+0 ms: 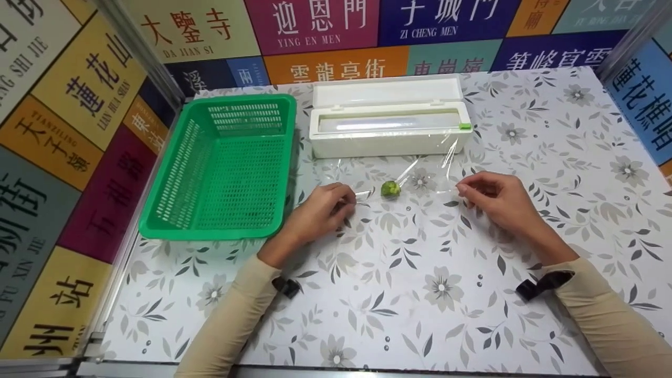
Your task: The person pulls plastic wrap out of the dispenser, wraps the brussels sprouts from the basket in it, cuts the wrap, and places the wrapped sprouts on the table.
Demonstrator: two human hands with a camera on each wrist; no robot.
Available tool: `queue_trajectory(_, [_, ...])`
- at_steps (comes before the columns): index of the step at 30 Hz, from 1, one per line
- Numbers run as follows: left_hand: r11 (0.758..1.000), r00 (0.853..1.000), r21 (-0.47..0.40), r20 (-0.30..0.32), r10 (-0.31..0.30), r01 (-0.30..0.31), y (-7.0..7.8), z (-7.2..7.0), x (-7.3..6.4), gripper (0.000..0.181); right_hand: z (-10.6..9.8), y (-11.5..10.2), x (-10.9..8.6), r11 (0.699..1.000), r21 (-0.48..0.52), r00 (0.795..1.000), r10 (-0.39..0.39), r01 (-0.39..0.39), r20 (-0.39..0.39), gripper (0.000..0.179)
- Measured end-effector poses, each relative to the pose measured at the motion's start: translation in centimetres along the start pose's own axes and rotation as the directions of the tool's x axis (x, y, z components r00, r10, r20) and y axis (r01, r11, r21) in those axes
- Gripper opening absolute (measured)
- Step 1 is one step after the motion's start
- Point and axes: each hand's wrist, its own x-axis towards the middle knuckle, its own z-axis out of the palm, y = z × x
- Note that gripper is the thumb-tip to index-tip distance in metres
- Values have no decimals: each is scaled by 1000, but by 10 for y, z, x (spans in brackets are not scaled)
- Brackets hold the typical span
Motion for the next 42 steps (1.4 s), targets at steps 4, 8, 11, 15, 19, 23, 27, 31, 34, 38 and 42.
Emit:
queue_trajectory(4, [998, 997, -63, -70, -33, 29, -2, 1, 5, 8, -1, 2, 5, 1000, 26, 1000, 12, -12, 1, 31])
queue_trajectory(8, [996, 987, -65, -147, -66, 57, -6, 3, 13, 7, 0, 3, 11, 1000, 19, 999, 21, -20, -33, 31])
queue_trajectory(11, [995, 976, -48, -199, -93, 85, -9, 5, 22, 7, 1, 4, 15, 999, 16, 997, 35, -34, -70, 31])
queue_trajectory(15, [989, 961, -57, -235, -143, 133, -13, 7, 31, 9, 3, 6, 23, 999, 3, 995, 49, -49, -91, 32])
queue_trajectory(19, [982, 949, -79, -253, -189, 174, -14, 8, 36, 11, 3, 8, 30, 998, -25, 993, 55, -58, -105, 32])
queue_trajectory(23, [978, 936, -51, -285, -207, 201, -15, 9, 38, 10, 4, 8, 35, 994, -94, 992, 49, -60, -115, 28])
queue_trajectory(27, [977, 932, -23, -296, -209, 212, -18, 12, 35, 8, 6, 7, 37, 984, -160, 994, 62, -77, -95, 23])
queue_trajectory(31, [976, 936, 0, -284, -209, 218, -22, 14, 30, 6, 7, 5, 36, 978, -188, 993, 79, -94, -83, 22])
queue_trajectory(34, [974, 936, -2, -278, -218, 226, -23, 15, 27, 7, 7, 4, 36, 976, -192, 993, 85, -99, -82, 23])
queue_trajectory(38, [973, 933, -24, -278, -228, 231, -23, 15, 27, 7, 7, 2, 36, 975, -195, 993, 92, -104, -72, 25])
queue_trajectory(42, [970, 916, -99, -317, -244, 224, -22, 15, 32, 5, 7, 3, 36, 975, -193, 993, 102, -113, -67, 25])
